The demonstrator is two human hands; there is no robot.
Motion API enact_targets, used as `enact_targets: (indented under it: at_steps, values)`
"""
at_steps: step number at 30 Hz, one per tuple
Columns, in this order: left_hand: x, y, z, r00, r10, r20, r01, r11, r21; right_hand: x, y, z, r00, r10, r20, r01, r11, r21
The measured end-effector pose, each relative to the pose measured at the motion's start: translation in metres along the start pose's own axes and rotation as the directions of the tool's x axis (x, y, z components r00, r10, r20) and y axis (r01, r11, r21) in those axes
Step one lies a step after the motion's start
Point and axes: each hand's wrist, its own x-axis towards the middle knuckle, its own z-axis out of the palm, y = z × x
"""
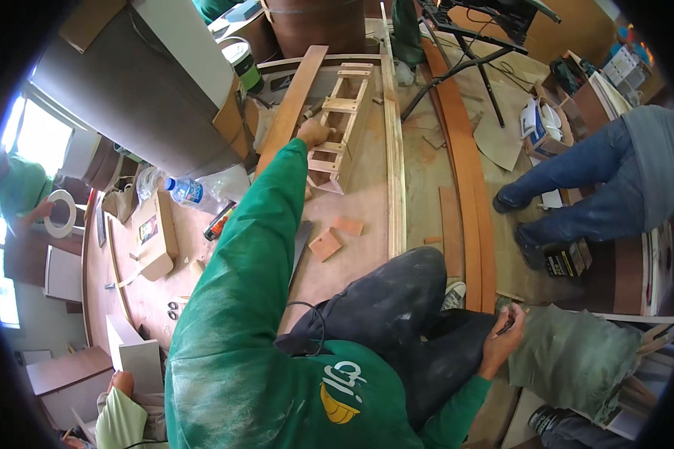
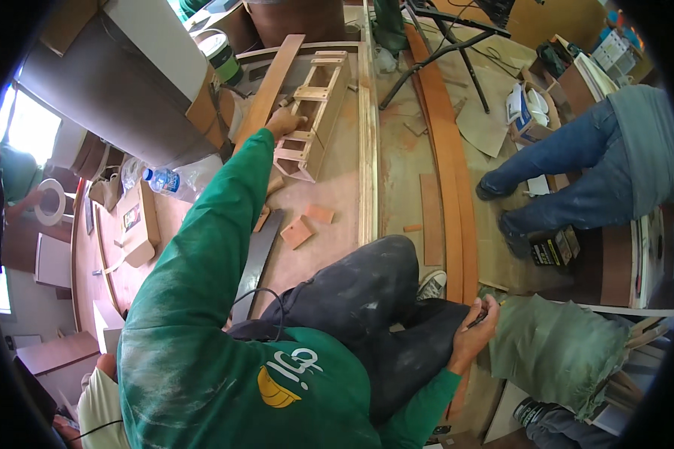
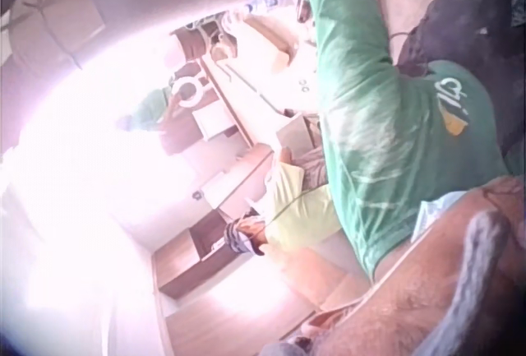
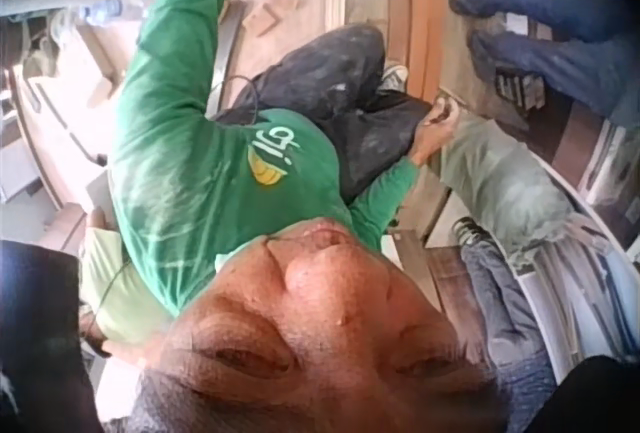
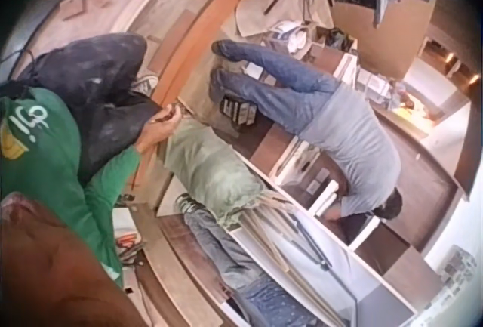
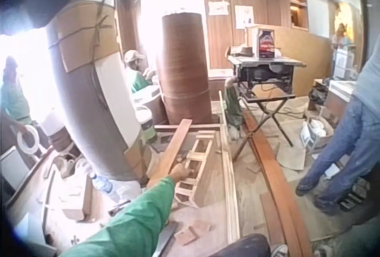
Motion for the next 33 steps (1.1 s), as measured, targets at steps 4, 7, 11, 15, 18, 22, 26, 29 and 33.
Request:
enact_targets:
  at_steps: [4, 7, 11, 15, 18, 22, 26, 29, 33]
  values:
    - [-0.054, 0.050, 0.007, 0.999, -0.031, -0.014, 0.031, 0.999, 0.022, 0.000, 0.008, -0.006, 0.999, 0.038, 0.009, -0.038, 0.999, 0.005]
    - [-0.105, 0.073, 0.008, 0.997, -0.073, -0.019, 0.074, 0.997, 0.025, 0.002, -0.003, -0.008, 1.000, 0.002, 0.027, -0.002, 1.000, -0.024]
    - [-0.161, 0.077, 0.015, 1.000, 0.000, -0.002, 0.000, 0.985, -0.172, 0.006, -0.001, -0.003, 0.996, 0.005, 0.092, -0.003, 1.000, -0.021]
    - [-0.190, 0.117, -0.015, 0.971, 0.241, 0.001, -0.233, 0.940, -0.250, 0.010, 0.003, -0.002, 0.995, -0.019, 0.094, 0.023, 0.999, -0.041]
    - [-0.200, 0.138, -0.021, 0.913, 0.406, 0.035, -0.389, 0.894, -0.220, 0.006, 0.009, -0.001, 0.995, -0.045, 0.089, 0.049, 0.998, -0.038]
    - [-0.211, 0.128, -0.016, 0.862, 0.478, 0.170, -0.452, 0.875, -0.173, 0.005, 0.008, -0.001, 0.996, -0.052, 0.077, 0.055, 0.998, -0.037]
    - [-0.257, 0.106, -0.010, 0.932, 0.316, 0.179, -0.289, 0.943, -0.164, 0.002, 0.001, -0.002, 0.996, -0.005, 0.091, 0.012, 0.997, -0.070]
    - [-0.278, 0.094, 0.007, 0.958, 0.267, 0.104, -0.249, 0.955, -0.160, 0.005, 0.011, -0.002, 0.994, 0.007, 0.113, 0.000, 0.998, -0.061]
    - [-0.274, 0.085, 0.013, 0.954, 0.238, 0.183, -0.194, 0.954, -0.229, 0.013, 0.024, 0.002, 0.984, -0.062, 0.168, 0.075, 0.994, -0.077]
